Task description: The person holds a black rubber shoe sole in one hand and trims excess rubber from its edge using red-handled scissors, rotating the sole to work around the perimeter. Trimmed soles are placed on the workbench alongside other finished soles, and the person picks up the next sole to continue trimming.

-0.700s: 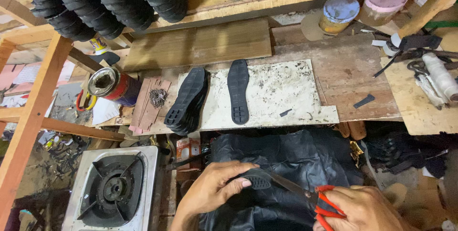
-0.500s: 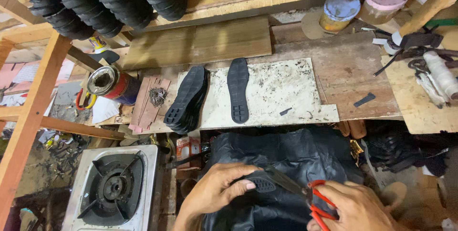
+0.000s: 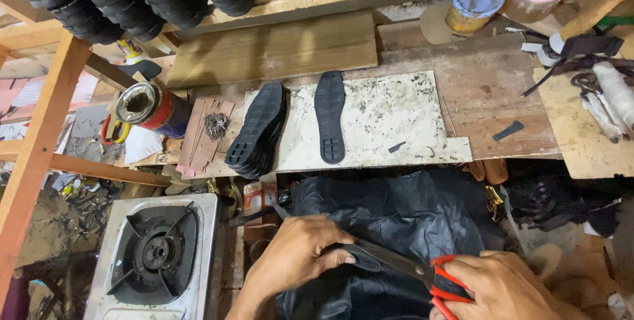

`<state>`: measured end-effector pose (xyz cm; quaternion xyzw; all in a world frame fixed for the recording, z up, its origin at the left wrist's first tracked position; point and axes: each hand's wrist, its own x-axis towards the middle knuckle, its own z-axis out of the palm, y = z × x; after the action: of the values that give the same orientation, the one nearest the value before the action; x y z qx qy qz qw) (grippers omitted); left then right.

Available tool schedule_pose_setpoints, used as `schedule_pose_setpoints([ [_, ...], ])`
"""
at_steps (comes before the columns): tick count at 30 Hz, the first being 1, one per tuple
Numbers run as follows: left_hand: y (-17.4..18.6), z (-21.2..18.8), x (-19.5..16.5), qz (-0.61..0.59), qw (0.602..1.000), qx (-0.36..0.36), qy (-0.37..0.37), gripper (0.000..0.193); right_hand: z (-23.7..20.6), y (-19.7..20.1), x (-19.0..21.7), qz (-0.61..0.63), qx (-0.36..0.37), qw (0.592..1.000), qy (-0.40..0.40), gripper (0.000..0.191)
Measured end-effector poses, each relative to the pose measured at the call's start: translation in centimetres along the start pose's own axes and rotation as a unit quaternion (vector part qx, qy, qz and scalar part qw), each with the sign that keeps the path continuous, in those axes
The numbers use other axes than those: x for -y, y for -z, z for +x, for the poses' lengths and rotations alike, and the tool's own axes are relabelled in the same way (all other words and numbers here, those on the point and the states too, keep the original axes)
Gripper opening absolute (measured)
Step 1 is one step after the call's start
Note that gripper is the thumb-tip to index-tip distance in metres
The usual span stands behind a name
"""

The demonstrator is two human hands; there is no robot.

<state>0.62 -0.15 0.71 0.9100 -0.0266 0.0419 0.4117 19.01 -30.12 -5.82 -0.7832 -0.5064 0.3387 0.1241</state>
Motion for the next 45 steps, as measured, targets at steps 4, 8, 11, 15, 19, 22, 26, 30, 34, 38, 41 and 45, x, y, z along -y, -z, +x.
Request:
schedule_pose_setpoints([
  [4, -0.4, 0.0, 0.3, 0.037, 0.999, 0.009, -0.011, 0.028, -0.4, -0.7, -1.9, -0.023, 0.006, 0.998, 0.058, 0.052],
  [8, -1.2, -0.9, 1.9, -0.036, 0.999, -0.008, 0.033, 0.036, -0.6, -2.1, -3.3, 0.016, -0.033, 0.999, 0.001, 0.052],
  [11, -2.3, -1.5, 4.2, -0.249, 0.964, -0.084, 0.049, 0.047, -0.2, -3.1, -3.8, 0.097, -0.107, 0.989, -0.041, 0.062],
  [15, -4.7, -1.1, 7.0, -0.575, 0.797, -0.165, 0.076, 0.058, 0.7, -4.3, -3.9, 0.113, -0.153, 0.980, -0.057, 0.064],
  [19, -5.3, 0.0, 7.4, -0.705, 0.686, -0.181, 0.007, 0.040, 1.4, -5.6, -3.5, 0.105, -0.132, 0.979, -0.113, 0.054],
  [22, -3.0, 1.3, 7.1, -0.469, 0.825, -0.285, 0.138, 0.033, 2.3, -6.5, -3.6, 0.090, -0.072, 0.983, -0.145, 0.048],
  [26, 0.1, 3.3, 6.6, -0.294, 0.858, -0.418, 0.051, 0.027, 3.4, -7.8, -4.1, 0.071, -0.050, 0.985, -0.148, 0.052],
  [30, 1.2, 6.0, 8.4, -0.096, 0.904, -0.415, -0.027, 0.022, 4.4, -9.1, -4.9, 0.069, -0.032, 0.989, -0.129, 0.048],
  [34, -1.6, 6.9, 10.4, 0.104, 0.952, -0.283, 0.063, 0.041, 4.8, -10.1, -4.9, 0.000, -0.010, 0.990, -0.142, 0.059],
  [38, -5.1, 6.6, 11.1, 0.171, 0.959, -0.210, 0.078, 0.057, 5.2, -9.2, -4.7, 0.015, 0.018, 0.989, -0.144, 0.062],
  [41, -7.0, 7.1, 11.0, 0.179, 0.944, -0.262, 0.095, 0.048, 5.4, -8.4, -4.0, 0.038, 0.037, 0.984, -0.167, 0.066],
  [45, -7.4, 7.9, 11.5, 0.139, 0.941, -0.288, 0.113, 0.034, 5.3, -8.3, -3.0, 0.013, 0.003, 0.988, -0.153, 0.069],
])
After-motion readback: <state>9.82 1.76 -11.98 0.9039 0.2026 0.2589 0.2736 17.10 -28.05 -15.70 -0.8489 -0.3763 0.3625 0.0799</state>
